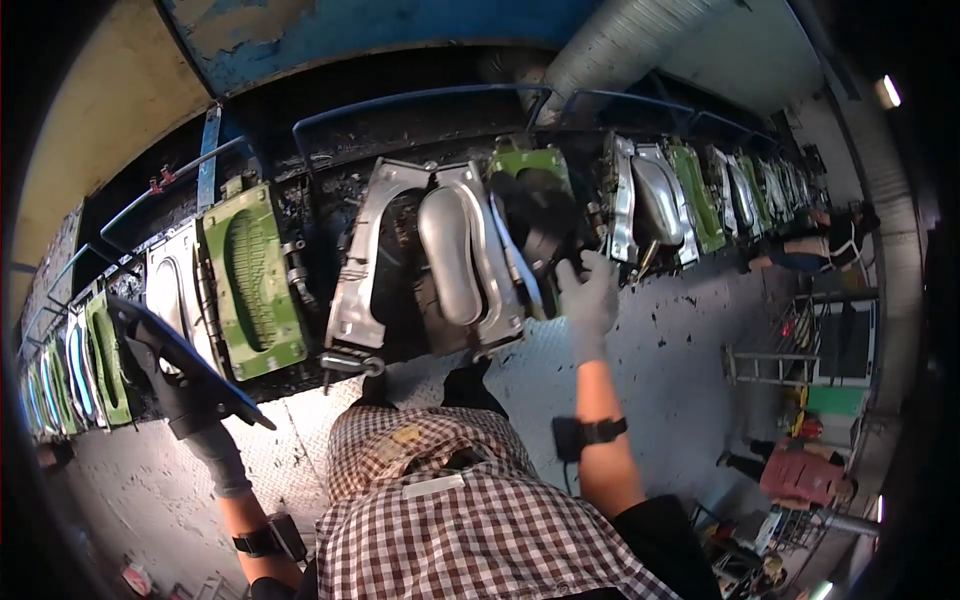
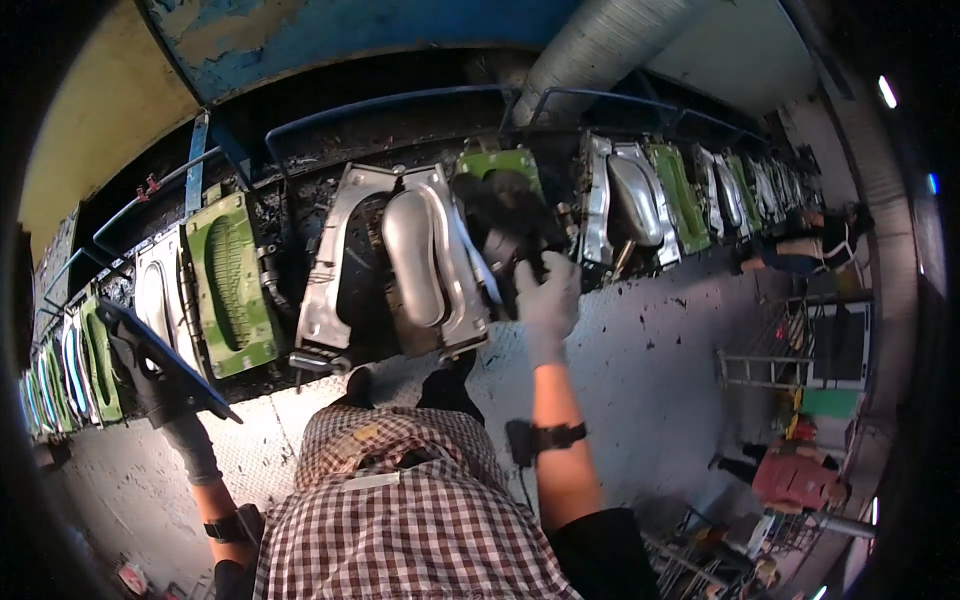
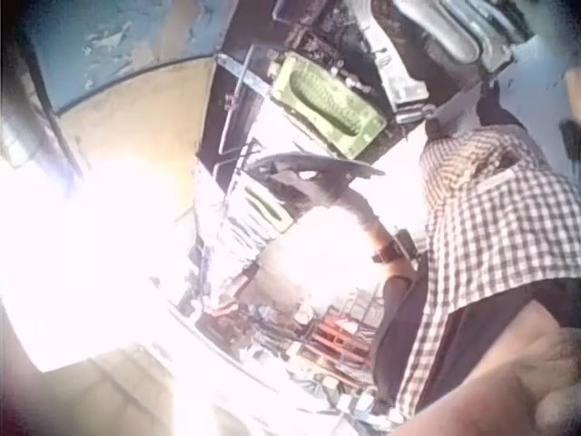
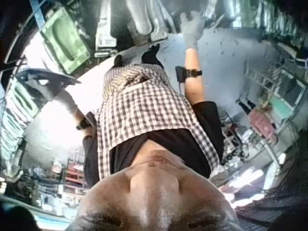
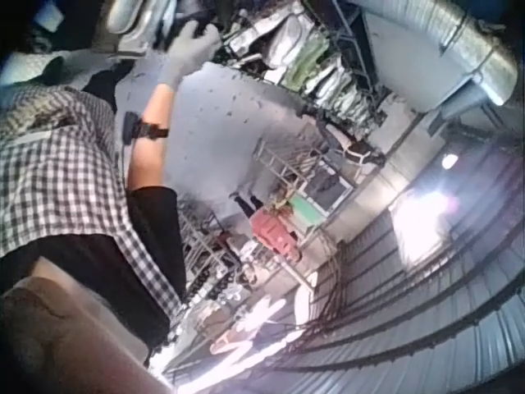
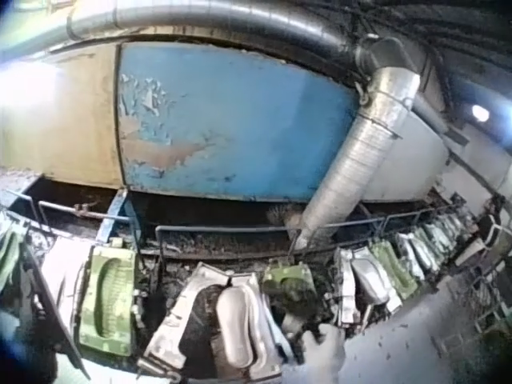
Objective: Placing shoe soles and uppers into molding machines on a production line.
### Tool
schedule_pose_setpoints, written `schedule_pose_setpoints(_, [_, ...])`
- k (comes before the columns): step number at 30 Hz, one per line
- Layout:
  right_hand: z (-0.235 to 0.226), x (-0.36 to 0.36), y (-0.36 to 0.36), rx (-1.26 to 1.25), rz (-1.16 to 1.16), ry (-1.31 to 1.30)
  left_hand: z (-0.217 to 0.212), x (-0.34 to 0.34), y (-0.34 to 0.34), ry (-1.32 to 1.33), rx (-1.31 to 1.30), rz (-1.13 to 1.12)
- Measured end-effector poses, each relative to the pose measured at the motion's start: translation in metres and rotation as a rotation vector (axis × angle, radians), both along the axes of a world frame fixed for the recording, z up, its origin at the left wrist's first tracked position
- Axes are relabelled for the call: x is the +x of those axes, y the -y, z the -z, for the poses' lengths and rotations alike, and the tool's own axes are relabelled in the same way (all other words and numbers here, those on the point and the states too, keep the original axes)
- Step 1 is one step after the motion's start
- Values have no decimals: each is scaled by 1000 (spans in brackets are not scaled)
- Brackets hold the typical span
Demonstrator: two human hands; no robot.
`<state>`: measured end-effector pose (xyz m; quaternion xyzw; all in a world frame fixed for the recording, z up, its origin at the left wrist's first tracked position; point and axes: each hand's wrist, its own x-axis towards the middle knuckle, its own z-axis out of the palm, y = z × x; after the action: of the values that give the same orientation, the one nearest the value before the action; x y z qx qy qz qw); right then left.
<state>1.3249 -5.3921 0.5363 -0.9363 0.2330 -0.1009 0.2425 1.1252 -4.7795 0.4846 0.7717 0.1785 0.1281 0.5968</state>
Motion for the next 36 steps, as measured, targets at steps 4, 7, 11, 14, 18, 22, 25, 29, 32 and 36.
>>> schedule_pose_setpoints(4, [-11,24,-8,-57,-336,-33,-72,78,176,31,242,1])
schedule_pose_setpoints(7, [23,49,18,74,-474,-101,-107,130,279,78,397,56])
schedule_pose_setpoints(11, [-28,46,45,350,-596,131,-127,170,377,150,396,67])
schedule_pose_setpoints(14, [-35,45,132,367,-519,235,-159,206,470,78,-229,175])
schedule_pose_setpoints(18, [-15,64,297,407,-261,332,-88,257,577,-106,-451,320])
schedule_pose_setpoints(22, [-22,104,445,-85,74,30,-23,325,726,-106,102,421])
schedule_pose_setpoints(25, [-30,136,519,-181,173,-45,-63,369,852,-432,-480,478])
schedule_pose_setpoints(29, [19,158,601,228,101,-15,-49,403,955,-603,-382,869])
schedule_pose_setpoints(32, [54,149,594,558,47,121,-31,391,958,-300,-392,1068])
schedule_pose_setpoints(36, [75,115,565,492,55,358,-59,348,876,-165,-298,1019])
